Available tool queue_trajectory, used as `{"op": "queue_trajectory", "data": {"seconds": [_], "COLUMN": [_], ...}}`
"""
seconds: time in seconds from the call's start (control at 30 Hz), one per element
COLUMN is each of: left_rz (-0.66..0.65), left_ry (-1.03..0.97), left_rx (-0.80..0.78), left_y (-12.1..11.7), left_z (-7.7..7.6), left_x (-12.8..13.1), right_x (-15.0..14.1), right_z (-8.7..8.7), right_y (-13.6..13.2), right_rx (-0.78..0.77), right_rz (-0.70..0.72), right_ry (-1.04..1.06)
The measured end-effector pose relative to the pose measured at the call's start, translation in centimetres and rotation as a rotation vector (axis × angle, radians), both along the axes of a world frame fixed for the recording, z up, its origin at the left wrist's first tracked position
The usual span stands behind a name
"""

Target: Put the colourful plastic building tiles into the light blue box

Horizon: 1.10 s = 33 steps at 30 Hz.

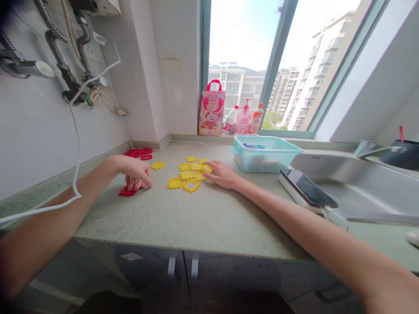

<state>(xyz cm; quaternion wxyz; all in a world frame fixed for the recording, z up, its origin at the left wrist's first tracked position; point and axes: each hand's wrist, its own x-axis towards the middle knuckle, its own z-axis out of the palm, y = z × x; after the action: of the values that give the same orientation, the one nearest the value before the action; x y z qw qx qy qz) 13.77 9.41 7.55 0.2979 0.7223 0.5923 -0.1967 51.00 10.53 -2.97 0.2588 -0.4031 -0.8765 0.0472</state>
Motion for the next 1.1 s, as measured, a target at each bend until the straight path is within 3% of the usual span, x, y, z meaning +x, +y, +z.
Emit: {"op": "queue_trajectory", "data": {"seconds": [0.1, 0.2, 0.3, 0.43, 0.53, 0.67, 0.8, 0.97, 1.1], "left_rz": [0.086, 0.07, -0.023, -0.204, -0.274, -0.329, -0.492, -0.586, -0.54], "left_ry": [0.203, 0.269, 0.189, -0.11, -0.285, -0.337, -0.331, -0.403, -0.519], "left_rx": [0.354, 0.742, 0.912, 0.829, 0.765, 0.695, 0.617, 0.591, 0.664], "left_y": [1.2, 2.5, 3.5, 4.5, 5.2, 6.4, 6.3, 4.5, 4.5], "left_z": [-0.4, -1.3, -3.6, -7.4, -8.8, -8.6, -8.1, -8.4, -8.1], "left_x": [-0.8, -0.7, 0.6, 2.9, 4.4, 6.3, 8.9, 11.2, 9.6], "right_x": [-0.2, -0.1, 0.3, 0.6, 0.3, 0.1, 0.6, 1.4, 1.9], "right_z": [-0.2, -0.4, -0.3, 0.2, 0.6, 0.7, 0.5, 0.2, 0.5], "right_y": [1.1, 1.1, 0.7, 0.1, -0.4, 0.0, 1.4, 1.8, 1.1], "right_rx": [0.055, 0.11, 0.111, 0.076, 0.055, -0.084, -0.266, -0.272, -0.219], "right_rz": [0.003, 0.041, 0.075, 0.122, 0.174, 0.21, 0.085, 0.067, 0.062], "right_ry": [-0.022, -0.028, -0.013, 0.003, 0.03, 0.167, 0.429, 0.49, 0.408]}}
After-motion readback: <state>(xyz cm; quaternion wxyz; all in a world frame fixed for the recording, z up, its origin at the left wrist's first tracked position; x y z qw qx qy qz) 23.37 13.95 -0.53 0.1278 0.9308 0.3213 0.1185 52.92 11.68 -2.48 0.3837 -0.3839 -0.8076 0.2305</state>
